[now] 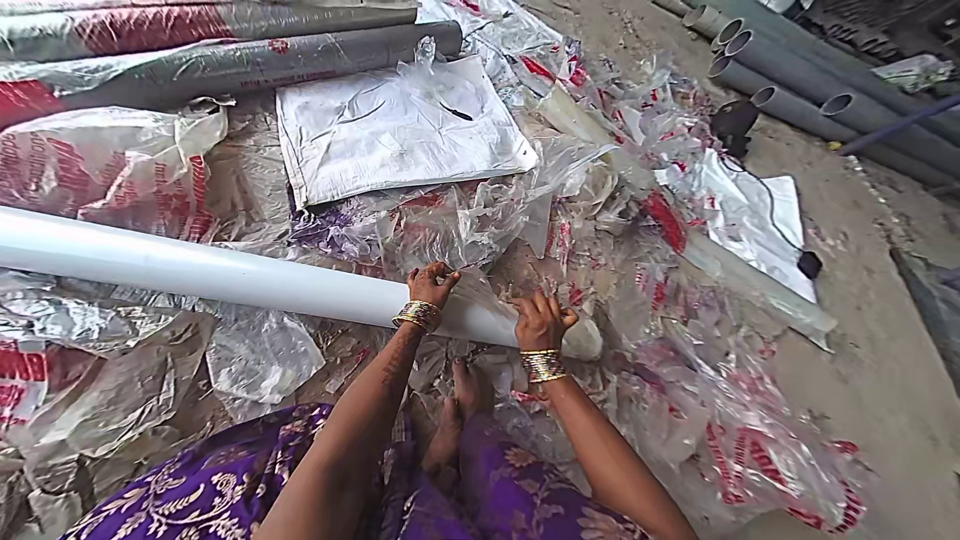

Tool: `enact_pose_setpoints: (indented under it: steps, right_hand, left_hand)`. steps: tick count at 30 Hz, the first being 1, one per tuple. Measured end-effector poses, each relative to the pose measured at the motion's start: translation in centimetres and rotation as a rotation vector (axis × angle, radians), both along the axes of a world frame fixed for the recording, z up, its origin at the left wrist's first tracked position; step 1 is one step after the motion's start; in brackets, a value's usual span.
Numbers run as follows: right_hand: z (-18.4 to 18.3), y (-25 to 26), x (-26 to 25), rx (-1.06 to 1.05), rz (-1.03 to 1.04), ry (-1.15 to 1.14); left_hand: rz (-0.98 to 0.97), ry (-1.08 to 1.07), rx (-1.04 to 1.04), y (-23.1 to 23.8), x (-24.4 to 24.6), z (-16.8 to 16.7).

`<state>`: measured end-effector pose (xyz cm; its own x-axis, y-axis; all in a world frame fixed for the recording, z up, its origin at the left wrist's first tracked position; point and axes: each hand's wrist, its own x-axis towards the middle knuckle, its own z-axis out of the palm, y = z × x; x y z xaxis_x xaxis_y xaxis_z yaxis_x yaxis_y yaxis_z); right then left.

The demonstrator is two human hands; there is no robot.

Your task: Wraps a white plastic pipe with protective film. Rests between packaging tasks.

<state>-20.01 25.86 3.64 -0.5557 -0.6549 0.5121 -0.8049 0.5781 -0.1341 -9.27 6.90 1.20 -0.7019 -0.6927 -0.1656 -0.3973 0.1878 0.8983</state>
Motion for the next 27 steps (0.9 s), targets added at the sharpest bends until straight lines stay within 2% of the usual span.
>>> enact_pose_setpoints:
  steps: [3,6,10,13,15,17,19,21,22,25,27]
  right_hand:
    - [1.0,4.3,-2.2,-0.077,-0.231,-0.246]
    - [0.2,8.4,-3.4,-0.110,-0.247,-0.438]
    - [-0.7,7.9,-1.4,0.181,-0.205,-0.442]
    - [-1.3,6.6,-1.6,0.279,-0.236,-0.422]
    - [-0.7,6.2,-2.3,0.400,-0.245,-0.491]
    - [-0.2,6.1,-2.7,0.487,-0.239,-0.527]
    - [0.4,6.5,-2.9,0.474,-0.236,-0.519]
    - [0.9,7.1,-2.6,0.470,-0.227,-0.513]
    - [1.1,7.5,-2.4,0.468,-0.217,-0.499]
    - [1.7,8.4,-1.8,0.402,-0.160,-0.436]
    - [2.0,9.1,-1.4,0.381,-0.146,-0.465]
  left_hand:
    - [0.032,0.018,0.012,0.1,-0.3,-0.2]
    - [0.055,0.024,0.025,0.1,-0.5,-0.4]
    - [0.062,0.007,0.047,-0.1,-0.7,-0.6]
    - [0.034,0.040,0.056,0.0,-0.3,-0.9]
    - [0.006,0.133,-0.038,0.3,0.6,-2.0]
    - [-0.013,0.226,-0.254,1.1,1.4,-2.6]
    - [-0.048,0.323,-0.542,3.4,1.2,-1.9]
    - [-0.216,0.363,-0.726,6.6,0.4,-0.3]
    - [-0.338,0.312,-0.750,8.0,-0.1,0.7]
    - [-0.695,-0.013,-0.615,9.7,-2.6,2.0]
    - [-0.811,-0.164,-0.461,9.8,-4.3,1.1]
